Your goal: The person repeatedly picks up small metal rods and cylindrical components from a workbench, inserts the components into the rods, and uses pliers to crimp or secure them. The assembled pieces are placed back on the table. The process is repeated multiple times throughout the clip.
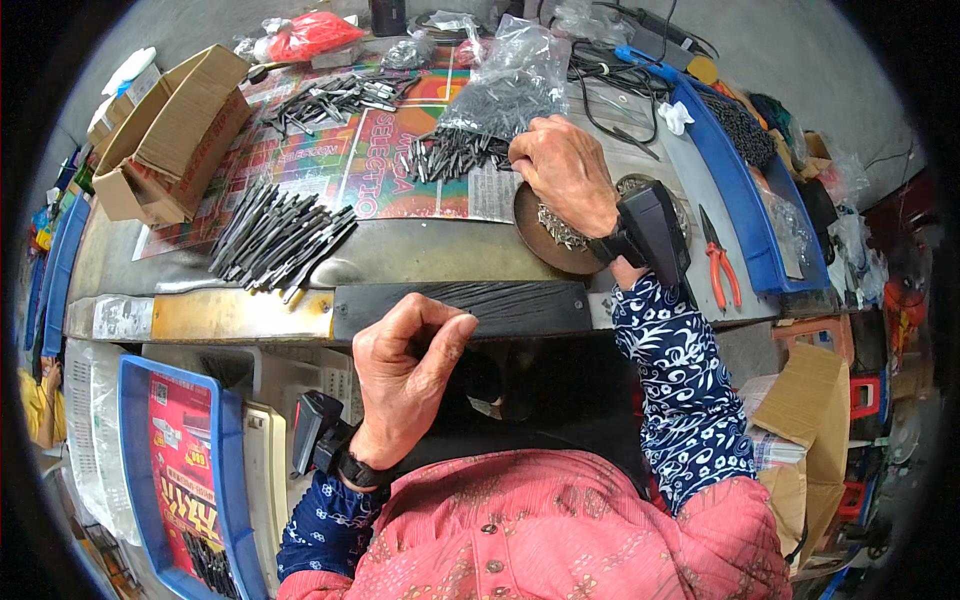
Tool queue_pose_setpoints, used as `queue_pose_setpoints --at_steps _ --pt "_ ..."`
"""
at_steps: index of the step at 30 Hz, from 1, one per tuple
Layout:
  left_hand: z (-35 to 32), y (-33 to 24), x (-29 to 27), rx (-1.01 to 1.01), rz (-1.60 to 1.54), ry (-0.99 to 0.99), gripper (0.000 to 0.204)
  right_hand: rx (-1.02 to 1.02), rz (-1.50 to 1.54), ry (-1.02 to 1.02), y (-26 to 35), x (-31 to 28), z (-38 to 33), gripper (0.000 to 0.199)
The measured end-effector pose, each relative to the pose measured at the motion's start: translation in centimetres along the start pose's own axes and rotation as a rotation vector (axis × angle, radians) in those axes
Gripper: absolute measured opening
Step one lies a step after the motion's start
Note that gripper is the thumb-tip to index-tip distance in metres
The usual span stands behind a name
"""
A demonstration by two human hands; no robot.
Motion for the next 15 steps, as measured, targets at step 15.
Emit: queue_pose_setpoints --at_steps 15 --pt "-0.2 0.0 -0.3 -0.108 -0.042 0.006 0.009 -0.008 0.076 0.199 -2.4 2.6 2.2 0.02"
Point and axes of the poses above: each hand's wrist, its own z-axis towards the middle knuckle, its own x-axis out of the palm, y = z × x, the point moved 2 cm from there along z, towards the middle knuckle, and after that the axes turned 8 degrees about -y, right-handed, at the moved point
